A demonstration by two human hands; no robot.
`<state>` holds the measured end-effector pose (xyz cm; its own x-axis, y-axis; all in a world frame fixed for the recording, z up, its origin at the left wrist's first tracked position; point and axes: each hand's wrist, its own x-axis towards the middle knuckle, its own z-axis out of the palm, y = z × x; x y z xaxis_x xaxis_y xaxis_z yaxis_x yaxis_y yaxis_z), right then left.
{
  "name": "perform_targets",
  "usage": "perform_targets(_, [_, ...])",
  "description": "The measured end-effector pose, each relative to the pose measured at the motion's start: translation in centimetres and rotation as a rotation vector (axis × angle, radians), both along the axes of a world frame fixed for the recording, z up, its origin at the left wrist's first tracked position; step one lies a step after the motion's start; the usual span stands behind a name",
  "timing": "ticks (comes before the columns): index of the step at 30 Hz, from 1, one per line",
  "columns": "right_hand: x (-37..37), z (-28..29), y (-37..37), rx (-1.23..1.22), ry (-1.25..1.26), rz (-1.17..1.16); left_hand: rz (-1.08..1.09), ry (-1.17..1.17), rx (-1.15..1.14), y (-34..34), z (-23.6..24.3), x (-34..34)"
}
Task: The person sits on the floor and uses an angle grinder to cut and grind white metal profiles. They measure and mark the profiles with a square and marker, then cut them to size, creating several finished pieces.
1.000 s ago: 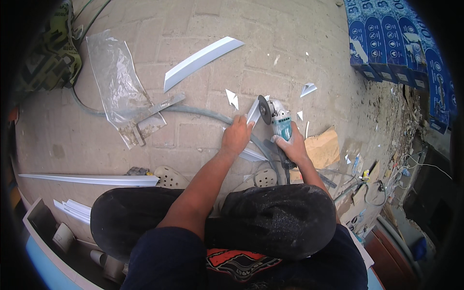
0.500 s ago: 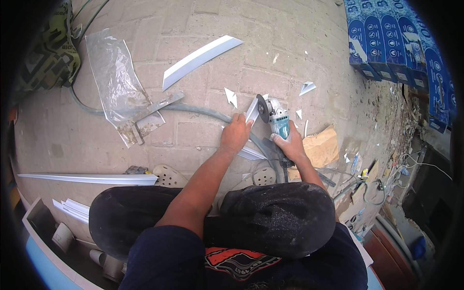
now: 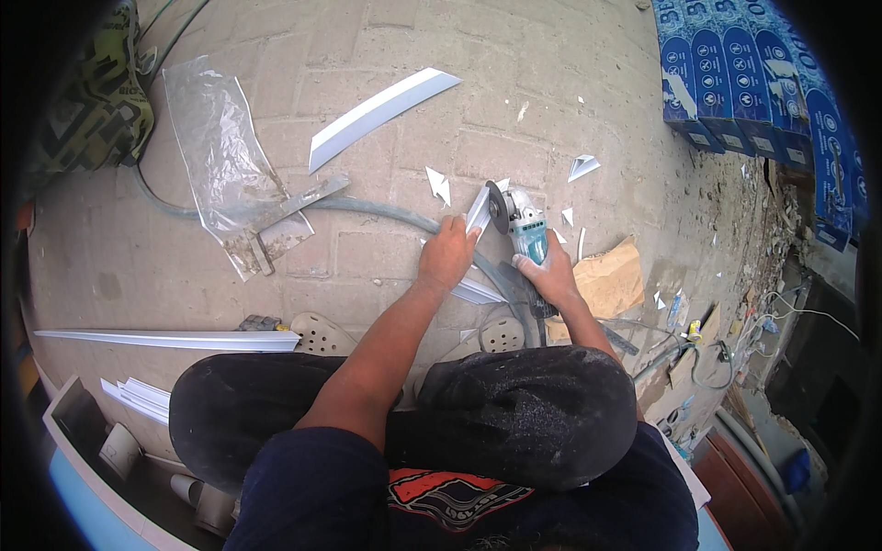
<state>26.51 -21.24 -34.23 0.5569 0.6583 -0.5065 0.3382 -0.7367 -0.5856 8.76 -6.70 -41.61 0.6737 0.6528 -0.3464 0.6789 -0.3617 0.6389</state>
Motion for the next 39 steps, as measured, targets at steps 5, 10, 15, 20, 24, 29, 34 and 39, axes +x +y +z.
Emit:
perform_targets(5, [0.0,-0.5,-0.2,-0.003,0.007,-0.010,-0.001,0.018,-0.004,0.0,0.1,-0.1])
perform_targets(10, [0.1,-1.0,-0.3,0.012,0.010,-0.008,0.002,0.009,-0.009,0.0,0.2,-0.1])
perform_targets(15, [0.1,-1.0,0.0,-0.011,-0.011,-0.002,0.014,0.007,0.000,0.0,0.3,0.0])
perform_targets(20, [0.0,-0.8,0.2,-0.021,-0.018,-0.006,0.010,0.009,0.009,-0.1,0.3,0.0])
perform_targets(24, [-0.1,-0.3,0.6,-0.033,0.006,-0.013,0.013,0.010,0.007,-0.1,0.2,-0.1])
perform_targets(29, [0.0,-0.6,0.5,-0.018,-0.004,-0.006,0.014,0.019,-0.018,-0.1,0.2,0.0])
perform_targets(34, [0.1,-0.8,0.5,-0.040,-0.005,0.010,0.028,-0.004,-0.021,0.1,0.1,-0.1])
perform_targets(39, [-0.7,-0.5,-0.7,0.118,0.048,-0.043,0.090,-0.063,-0.055,0.5,-0.1,-0.3])
